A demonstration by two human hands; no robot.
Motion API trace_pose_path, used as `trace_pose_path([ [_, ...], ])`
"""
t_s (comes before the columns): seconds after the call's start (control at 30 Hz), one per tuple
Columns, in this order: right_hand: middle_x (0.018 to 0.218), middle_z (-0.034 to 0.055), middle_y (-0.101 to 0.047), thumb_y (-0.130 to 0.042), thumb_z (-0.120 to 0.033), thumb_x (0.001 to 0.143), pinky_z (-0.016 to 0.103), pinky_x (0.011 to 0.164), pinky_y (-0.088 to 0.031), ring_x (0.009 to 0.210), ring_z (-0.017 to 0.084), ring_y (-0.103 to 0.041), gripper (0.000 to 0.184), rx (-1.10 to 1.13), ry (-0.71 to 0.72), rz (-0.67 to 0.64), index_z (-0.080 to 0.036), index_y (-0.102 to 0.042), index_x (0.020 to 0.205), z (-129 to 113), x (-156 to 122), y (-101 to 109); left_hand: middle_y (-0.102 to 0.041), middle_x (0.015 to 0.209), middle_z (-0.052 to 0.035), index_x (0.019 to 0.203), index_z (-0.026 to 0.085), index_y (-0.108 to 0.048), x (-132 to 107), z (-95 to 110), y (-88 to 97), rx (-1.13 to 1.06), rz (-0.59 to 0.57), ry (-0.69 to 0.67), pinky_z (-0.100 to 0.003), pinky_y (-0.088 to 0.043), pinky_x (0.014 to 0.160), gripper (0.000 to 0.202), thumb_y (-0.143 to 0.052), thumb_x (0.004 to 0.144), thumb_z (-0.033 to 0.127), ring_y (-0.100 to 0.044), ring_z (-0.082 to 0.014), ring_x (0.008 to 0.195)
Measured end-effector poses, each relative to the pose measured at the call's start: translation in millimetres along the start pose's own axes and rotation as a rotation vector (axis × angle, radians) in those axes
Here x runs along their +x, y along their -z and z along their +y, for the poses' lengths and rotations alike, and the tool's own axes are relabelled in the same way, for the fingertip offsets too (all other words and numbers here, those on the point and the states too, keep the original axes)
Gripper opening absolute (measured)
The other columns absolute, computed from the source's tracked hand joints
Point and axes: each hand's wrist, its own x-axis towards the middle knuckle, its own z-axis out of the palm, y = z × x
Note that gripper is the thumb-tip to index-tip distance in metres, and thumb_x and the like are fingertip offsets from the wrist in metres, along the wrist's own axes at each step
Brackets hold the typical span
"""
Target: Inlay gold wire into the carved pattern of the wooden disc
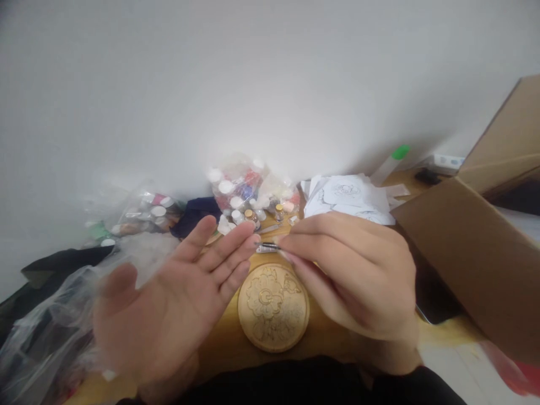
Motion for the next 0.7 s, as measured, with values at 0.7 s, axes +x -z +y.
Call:
trace_pose_path([
  [0.7, 0.077, 0.0041, -0.071, -0.066, -0.008, 0.087, 0.021, 0.065, -0.056, 0.071, 0.011, -0.066, 0.007, 0.045, -0.007, 0.004, -0.015, -0.067, 0.087, 1.1, -4.5, -2.0, -0.059, 0.141, -0.0158, 0.129, 0.014, -0.061, 0.2, 0.3, 0.7, -0.042, 0.004, -0.013, -0.034, -0.038, 0.117, 0.055, -0.050, 0.087, 0.046, -0.050, -0.0271, 0.138],
])
